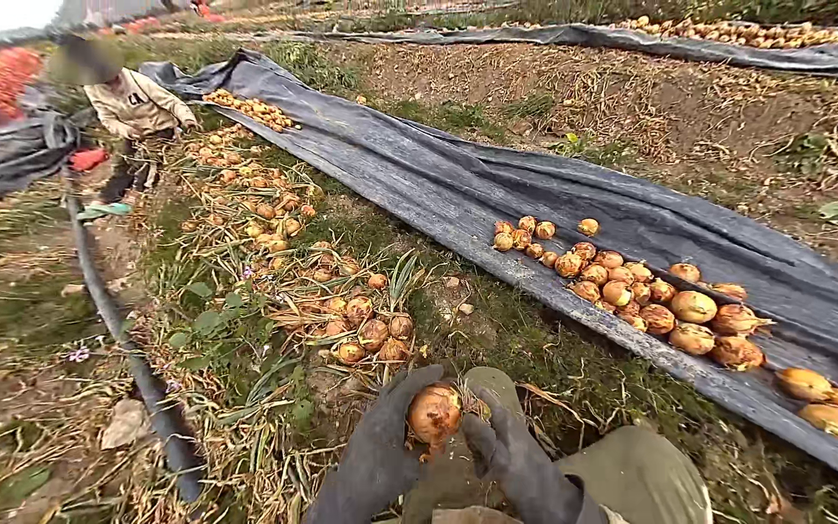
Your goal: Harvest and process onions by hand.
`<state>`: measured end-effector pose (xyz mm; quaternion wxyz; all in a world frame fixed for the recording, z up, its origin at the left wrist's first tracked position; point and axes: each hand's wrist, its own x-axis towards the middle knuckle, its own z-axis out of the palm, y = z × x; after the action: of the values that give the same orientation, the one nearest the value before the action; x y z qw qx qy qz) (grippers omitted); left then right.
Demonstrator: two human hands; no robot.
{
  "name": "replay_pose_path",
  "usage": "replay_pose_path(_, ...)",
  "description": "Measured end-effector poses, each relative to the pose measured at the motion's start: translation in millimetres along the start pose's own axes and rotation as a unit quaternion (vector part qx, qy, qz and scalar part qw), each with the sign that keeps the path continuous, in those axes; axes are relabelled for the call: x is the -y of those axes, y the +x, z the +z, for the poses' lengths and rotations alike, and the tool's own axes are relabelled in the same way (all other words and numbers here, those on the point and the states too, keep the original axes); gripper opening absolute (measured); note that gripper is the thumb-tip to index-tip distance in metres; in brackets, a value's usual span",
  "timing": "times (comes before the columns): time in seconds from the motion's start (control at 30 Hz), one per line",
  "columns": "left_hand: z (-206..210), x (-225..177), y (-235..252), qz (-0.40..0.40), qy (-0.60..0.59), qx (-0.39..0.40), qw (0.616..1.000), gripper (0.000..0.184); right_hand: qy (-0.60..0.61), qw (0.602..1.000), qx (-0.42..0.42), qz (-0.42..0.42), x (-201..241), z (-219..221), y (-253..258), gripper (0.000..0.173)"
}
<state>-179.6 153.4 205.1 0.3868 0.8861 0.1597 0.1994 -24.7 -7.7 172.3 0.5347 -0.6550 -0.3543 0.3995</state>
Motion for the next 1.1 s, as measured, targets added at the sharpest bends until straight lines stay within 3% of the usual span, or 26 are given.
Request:
replay_pose_path(0.07,3,-15,-5,-0.029,0.11,0.045,0.993,0.08,0.074,0.996,-0.034,-0.039,1,14,-5,0.055)
replay_pose_path(0.13,8,-18,-12,-0.069,0.126,0.079,0.986,0.081,0.088,0.992,-0.057,-0.066,-6,21,-9,0.05)
replay_pose_path(0.27,19,-16,-25,-0.204,-0.015,0.185,0.961,0.078,-0.129,0.981,-0.057,-0.131,-29,17,-15,0.053)
replay_pose_path(0.33,24,-14,-25,-0.273,-0.102,0.243,0.925,0.071,-0.276,0.925,-0.149,-0.216,-38,16,-12,0.054)
replay_pose_path(0.4,34,-6,-24,-0.312,-0.221,0.243,0.891,0.058,-0.298,0.897,-0.208,-0.253,-46,8,-9,0.057)
replay_pose_path(0.47,43,-4,-15,-0.305,-0.296,0.212,0.88,0.053,-0.173,0.948,-0.196,-0.18,-55,-4,-9,0.053)
replay_pose_path(0.5,45,-6,-6,-0.271,-0.3,0.215,0.889,0.061,-0.032,0.977,-0.173,-0.12,-61,-12,-7,0.05)
replay_pose_path(0.53,46,-9,5,-0.224,-0.299,0.224,0.9,0.071,0.13,0.977,-0.16,-0.054,-66,-19,-4,0.053)
replay_pose_path(0.57,47,-9,16,-0.181,-0.304,0.231,0.906,0.073,0.284,0.947,-0.146,0.017,-67,-27,-1,0.061)
replay_pose_path(0.63,43,-2,41,-0.164,-0.302,0.208,0.916,0.055,0.506,0.852,-0.083,0.103,-62,-55,12,0.081)
replay_pose_path(0.7,39,27,71,-0.216,-0.194,0.14,0.947,0.039,0.632,0.77,0.008,0.093,-84,-96,23,0.095)
replay_pose_path(0.73,38,53,88,-0.24,-0.101,0.117,0.958,0.036,0.641,0.764,-0.002,0.074,-86,-117,33,0.097)
replay_pose_path(0.77,38,84,106,-0.256,0.003,0.114,0.96,0.035,0.624,0.777,-0.048,0.069,-78,-135,45,0.095)
replay_pose_path(0.83,41,149,133,-0.26,0.221,0.181,0.922,0.035,0.58,0.809,-0.09,0.026,-62,-168,61,0.086)
replay_pose_path(0.9,48,209,145,-0.222,0.347,0.267,0.871,0.038,0.534,0.843,-0.022,-0.055,-63,-200,67,0.076)
replay_pose_path(1.0,50,270,148,-0.193,0.429,0.365,0.804,0.065,0.506,0.858,0.051,-0.077,-67,-211,67,0.072)
replay_pose_path(1.1,52,266,151,-0.286,0.439,0.351,0.776,0.06,0.527,0.85,0.0,0.011,-87,-177,46,0.073)
